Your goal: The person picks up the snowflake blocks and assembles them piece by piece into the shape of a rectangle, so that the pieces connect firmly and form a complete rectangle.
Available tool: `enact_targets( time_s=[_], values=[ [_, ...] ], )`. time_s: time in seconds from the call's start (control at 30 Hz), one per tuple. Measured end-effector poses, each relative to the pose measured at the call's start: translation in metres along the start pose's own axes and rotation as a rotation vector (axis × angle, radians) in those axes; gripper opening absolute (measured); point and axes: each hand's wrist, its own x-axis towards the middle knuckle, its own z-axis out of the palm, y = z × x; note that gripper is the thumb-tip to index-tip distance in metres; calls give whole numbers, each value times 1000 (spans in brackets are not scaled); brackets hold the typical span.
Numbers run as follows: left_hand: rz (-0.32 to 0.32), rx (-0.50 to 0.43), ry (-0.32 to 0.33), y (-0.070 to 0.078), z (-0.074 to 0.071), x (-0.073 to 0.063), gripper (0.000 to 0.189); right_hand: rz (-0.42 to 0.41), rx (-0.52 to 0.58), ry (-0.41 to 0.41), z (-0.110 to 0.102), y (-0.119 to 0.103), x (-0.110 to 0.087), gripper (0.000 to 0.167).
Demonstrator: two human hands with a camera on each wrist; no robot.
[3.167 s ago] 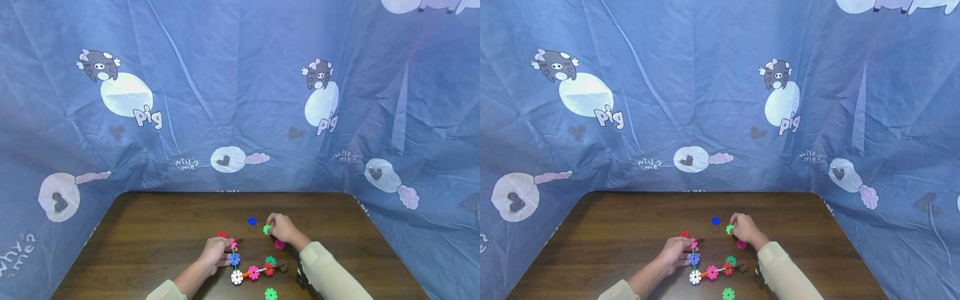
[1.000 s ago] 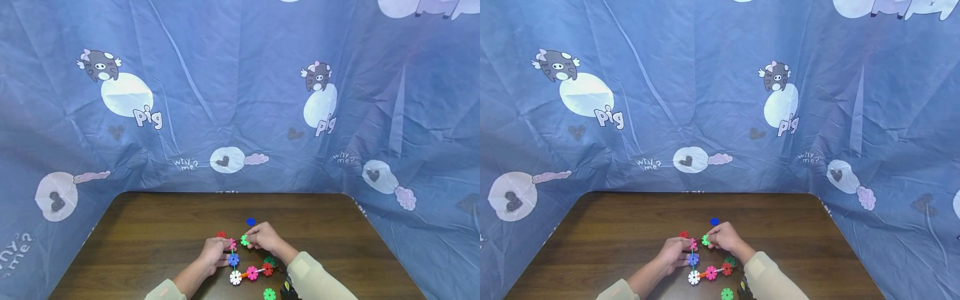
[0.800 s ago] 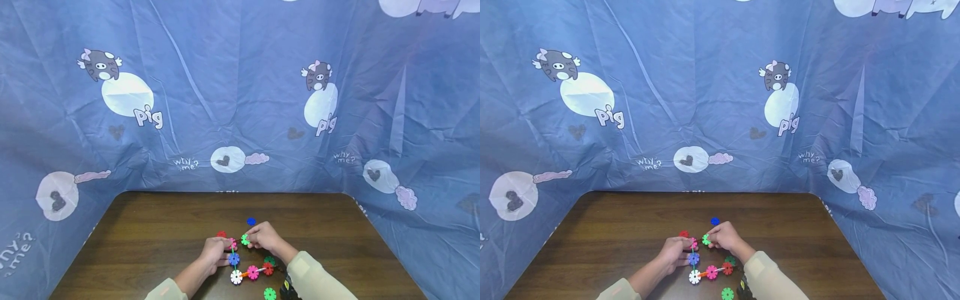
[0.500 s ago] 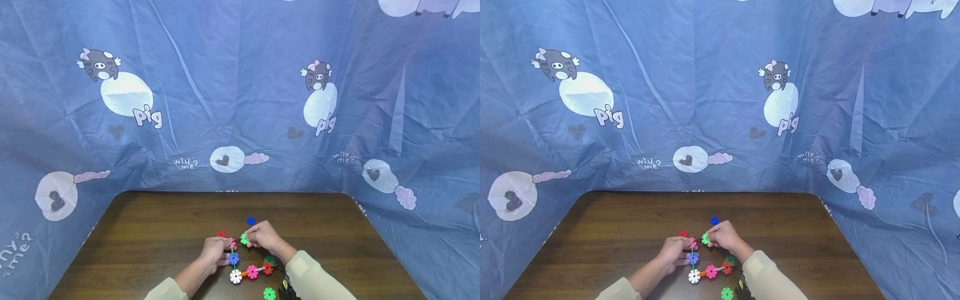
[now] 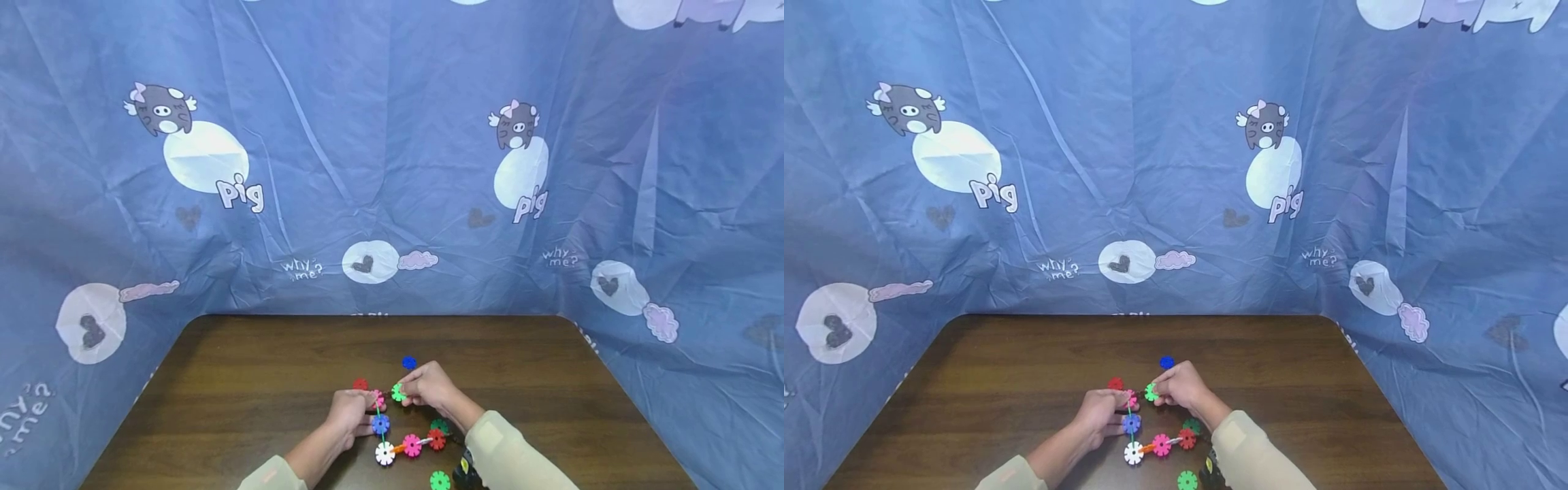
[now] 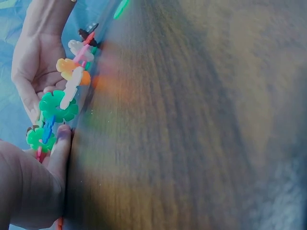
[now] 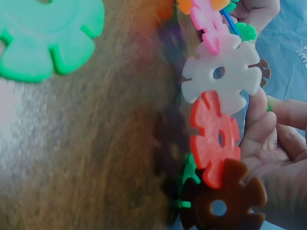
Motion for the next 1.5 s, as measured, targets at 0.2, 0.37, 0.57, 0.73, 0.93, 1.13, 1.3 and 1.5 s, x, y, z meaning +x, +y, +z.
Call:
enact_targets(
  time_s=[0.2, 0.37, 0.57, 0.73, 0.93, 1.13, 1.3, 1.5],
  values=[
    [7, 2, 9, 0, 0, 0, 19, -1, 23, -4, 1, -1, 0, 13],
    [15, 10, 6, 0, 1, -1, 18, 4, 48, -5, 3, 0, 1, 14],
    [12, 7, 2, 0, 0, -1, 16, -25, 21, -8, 5, -4, -2, 13],
    [3, -4, -23, -1, -1, -2, 17, 2, 2, -19, 3, -4, -3, 13],
    [-20, -15, -54, 0, -3, -1, 20, 12, -16, -41, 1, -2, 0, 16],
    [-33, -37, -82, 2, -4, -1, 16, -18, -94, -54, -5, -2, 3, 19],
    [-42, -48, -85, 2, -4, -1, 18, -130, -369, -100, -24, -12, -5, 16],
    [-33, -31, -95, 2, -5, -2, 22, -268, -690, -92, -56, -19, -14, 12]
  ],
)
